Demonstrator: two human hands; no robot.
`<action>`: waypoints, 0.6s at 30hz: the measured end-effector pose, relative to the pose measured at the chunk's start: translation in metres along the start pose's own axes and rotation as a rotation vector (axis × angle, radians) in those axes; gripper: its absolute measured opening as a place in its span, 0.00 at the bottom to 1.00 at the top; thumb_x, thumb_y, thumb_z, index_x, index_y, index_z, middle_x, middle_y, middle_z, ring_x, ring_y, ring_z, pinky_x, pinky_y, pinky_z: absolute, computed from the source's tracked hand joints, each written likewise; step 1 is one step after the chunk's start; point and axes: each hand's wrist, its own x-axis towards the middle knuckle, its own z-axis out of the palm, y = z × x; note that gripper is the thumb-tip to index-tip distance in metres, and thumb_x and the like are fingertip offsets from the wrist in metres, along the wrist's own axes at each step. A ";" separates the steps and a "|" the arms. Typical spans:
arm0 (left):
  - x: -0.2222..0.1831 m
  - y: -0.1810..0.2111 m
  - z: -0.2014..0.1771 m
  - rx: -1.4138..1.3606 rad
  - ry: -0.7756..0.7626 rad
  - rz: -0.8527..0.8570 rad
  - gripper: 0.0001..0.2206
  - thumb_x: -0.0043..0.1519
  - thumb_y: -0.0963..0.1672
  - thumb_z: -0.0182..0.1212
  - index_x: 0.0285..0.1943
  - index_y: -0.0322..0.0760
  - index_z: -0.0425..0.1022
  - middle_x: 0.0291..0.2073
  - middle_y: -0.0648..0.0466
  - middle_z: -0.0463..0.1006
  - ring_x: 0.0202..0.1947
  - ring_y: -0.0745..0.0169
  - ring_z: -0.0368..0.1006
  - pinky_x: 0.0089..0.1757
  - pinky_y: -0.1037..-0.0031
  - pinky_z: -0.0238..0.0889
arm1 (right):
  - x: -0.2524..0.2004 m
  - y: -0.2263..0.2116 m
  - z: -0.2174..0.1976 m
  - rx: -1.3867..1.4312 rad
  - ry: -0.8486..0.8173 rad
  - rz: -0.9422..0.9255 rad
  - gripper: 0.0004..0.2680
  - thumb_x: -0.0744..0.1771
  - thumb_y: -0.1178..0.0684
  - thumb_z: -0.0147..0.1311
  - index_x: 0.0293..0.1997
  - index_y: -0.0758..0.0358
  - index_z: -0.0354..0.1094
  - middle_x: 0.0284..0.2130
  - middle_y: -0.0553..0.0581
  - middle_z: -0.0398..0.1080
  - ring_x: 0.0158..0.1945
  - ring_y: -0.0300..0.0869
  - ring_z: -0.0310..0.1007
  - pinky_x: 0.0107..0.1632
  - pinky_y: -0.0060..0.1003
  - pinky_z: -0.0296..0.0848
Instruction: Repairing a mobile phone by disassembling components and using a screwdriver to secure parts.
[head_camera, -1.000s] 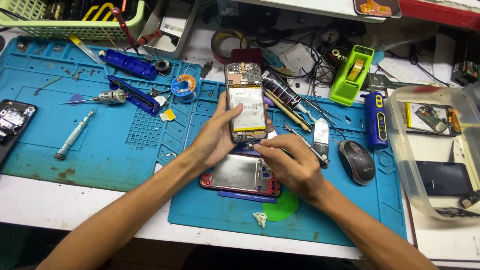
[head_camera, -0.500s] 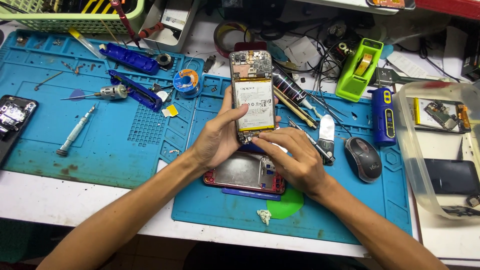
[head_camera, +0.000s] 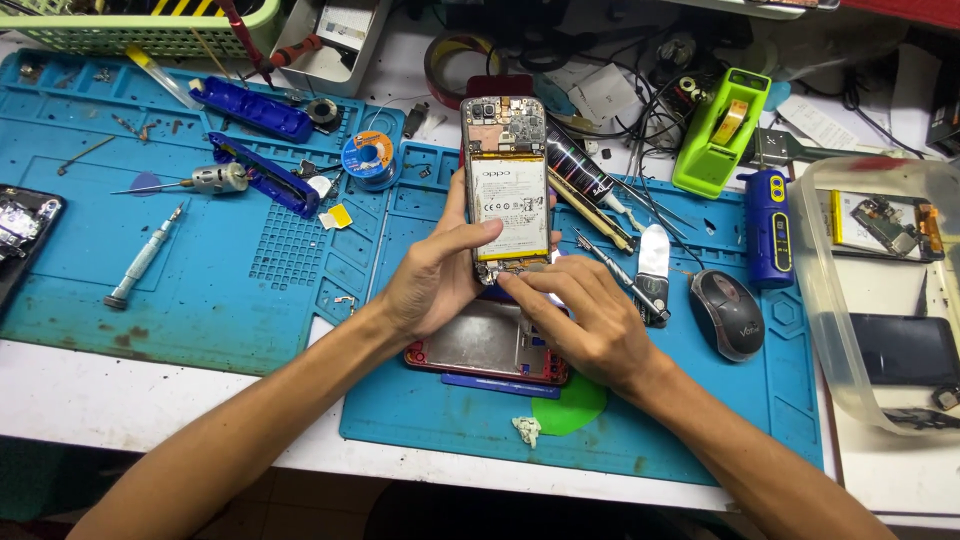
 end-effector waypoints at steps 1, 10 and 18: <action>-0.001 0.001 0.000 -0.001 0.000 -0.003 0.37 0.60 0.46 0.60 0.77 0.53 0.43 0.63 0.36 0.67 0.60 0.37 0.68 0.53 0.37 0.65 | 0.000 0.000 -0.002 0.000 -0.001 0.003 0.07 0.67 0.61 0.59 0.49 0.62 0.78 0.38 0.57 0.76 0.40 0.44 0.77 0.52 0.43 0.76; -0.001 0.004 -0.001 -0.015 0.026 -0.021 0.40 0.54 0.41 0.58 0.78 0.53 0.44 0.63 0.41 0.67 0.61 0.40 0.67 0.54 0.41 0.66 | 0.001 0.000 0.000 -0.095 -0.067 -0.004 0.09 0.65 0.60 0.62 0.50 0.61 0.79 0.40 0.58 0.76 0.44 0.45 0.76 0.55 0.44 0.72; -0.003 0.017 0.002 -0.077 -0.151 -0.044 0.46 0.43 0.38 0.52 0.77 0.42 0.42 0.69 0.33 0.62 0.67 0.33 0.62 0.65 0.50 0.57 | 0.001 0.014 -0.017 -0.057 -0.060 0.153 0.15 0.66 0.44 0.70 0.53 0.60 0.73 0.47 0.59 0.75 0.48 0.47 0.75 0.58 0.42 0.58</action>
